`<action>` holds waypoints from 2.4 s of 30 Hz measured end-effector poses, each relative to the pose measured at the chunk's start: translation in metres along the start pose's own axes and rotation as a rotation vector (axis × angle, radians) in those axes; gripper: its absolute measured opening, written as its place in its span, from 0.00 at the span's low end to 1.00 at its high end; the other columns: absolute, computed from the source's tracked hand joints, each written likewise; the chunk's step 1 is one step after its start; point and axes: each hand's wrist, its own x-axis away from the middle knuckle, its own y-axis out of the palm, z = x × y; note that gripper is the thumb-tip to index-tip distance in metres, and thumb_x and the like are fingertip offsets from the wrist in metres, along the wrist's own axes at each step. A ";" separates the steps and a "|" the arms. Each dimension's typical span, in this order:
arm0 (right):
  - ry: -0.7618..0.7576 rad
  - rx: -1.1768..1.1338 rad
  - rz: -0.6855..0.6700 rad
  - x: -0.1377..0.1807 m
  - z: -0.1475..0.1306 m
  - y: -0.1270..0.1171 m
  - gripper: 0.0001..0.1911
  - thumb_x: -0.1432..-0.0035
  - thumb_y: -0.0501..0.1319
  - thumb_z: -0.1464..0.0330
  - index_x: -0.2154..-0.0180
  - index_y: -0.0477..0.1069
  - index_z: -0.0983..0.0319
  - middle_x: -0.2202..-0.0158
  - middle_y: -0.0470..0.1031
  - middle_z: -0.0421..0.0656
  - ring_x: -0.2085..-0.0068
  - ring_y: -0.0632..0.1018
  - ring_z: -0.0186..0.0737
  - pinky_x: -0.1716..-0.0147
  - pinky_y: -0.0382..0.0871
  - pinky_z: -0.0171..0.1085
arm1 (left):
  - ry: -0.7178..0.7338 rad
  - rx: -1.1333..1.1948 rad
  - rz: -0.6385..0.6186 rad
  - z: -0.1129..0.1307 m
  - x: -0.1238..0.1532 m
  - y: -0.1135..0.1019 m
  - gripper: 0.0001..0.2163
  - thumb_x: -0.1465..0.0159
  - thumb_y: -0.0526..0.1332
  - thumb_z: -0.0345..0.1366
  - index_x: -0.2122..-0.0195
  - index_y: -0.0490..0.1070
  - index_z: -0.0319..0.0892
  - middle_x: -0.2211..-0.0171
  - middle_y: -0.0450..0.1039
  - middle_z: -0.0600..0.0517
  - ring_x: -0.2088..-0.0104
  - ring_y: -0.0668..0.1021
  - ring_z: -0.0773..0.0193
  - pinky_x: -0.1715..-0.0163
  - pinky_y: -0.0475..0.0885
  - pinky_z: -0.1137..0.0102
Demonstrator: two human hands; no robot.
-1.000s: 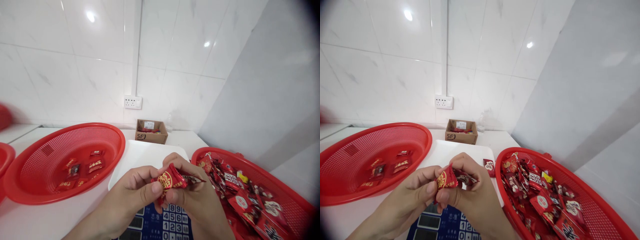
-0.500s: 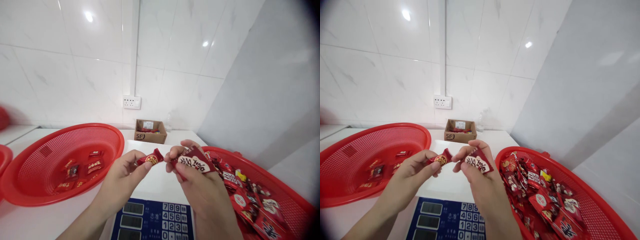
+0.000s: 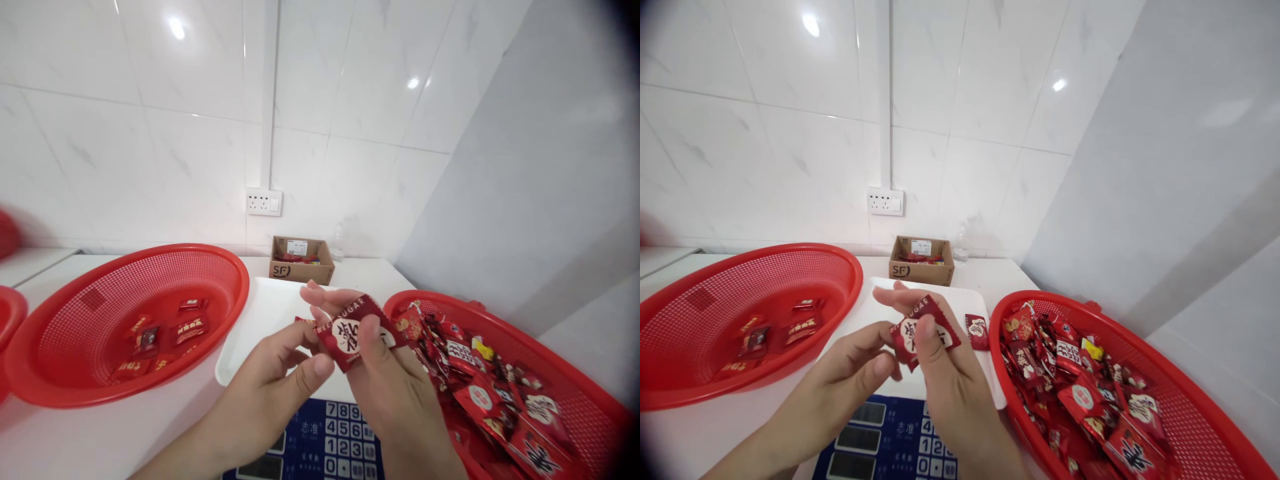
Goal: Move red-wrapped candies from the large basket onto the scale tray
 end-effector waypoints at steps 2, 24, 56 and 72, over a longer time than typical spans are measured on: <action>0.042 -0.030 -0.111 0.003 -0.002 0.000 0.20 0.39 0.55 0.50 0.52 0.72 0.52 0.51 0.77 0.45 0.52 0.77 0.44 0.57 0.75 0.42 | -0.047 0.176 -0.010 0.002 0.004 0.002 0.11 0.35 0.58 0.44 0.68 0.73 0.43 0.72 0.69 0.55 0.69 0.69 0.68 0.66 0.66 0.74; -0.120 -0.005 -0.144 0.007 0.001 0.003 0.18 0.52 0.69 0.55 0.58 0.77 0.50 0.50 0.74 0.42 0.69 0.79 0.35 0.71 0.77 0.35 | -0.135 0.437 -0.045 0.008 0.010 0.004 0.15 0.38 0.61 0.47 0.59 0.77 0.42 0.72 0.70 0.53 0.73 0.69 0.70 0.71 0.65 0.75; 0.304 1.507 -0.290 -0.016 0.059 -0.047 0.23 0.36 0.46 0.75 0.43 0.64 0.73 0.43 0.68 0.62 0.40 0.67 0.55 0.41 0.56 0.54 | -0.296 -1.371 0.049 -0.025 -0.024 -0.041 0.16 0.33 0.49 0.41 0.64 0.74 0.39 0.63 0.78 0.40 0.62 0.80 0.48 0.69 0.70 0.62; 0.285 1.460 -0.287 -0.019 0.056 -0.033 0.24 0.36 0.49 0.77 0.39 0.58 0.67 0.38 0.63 0.54 0.38 0.65 0.44 0.41 0.59 0.44 | -0.061 -1.269 -0.174 -0.048 -0.022 -0.042 0.19 0.34 0.50 0.39 0.44 0.67 0.46 0.44 0.68 0.42 0.46 0.73 0.47 0.54 0.71 0.57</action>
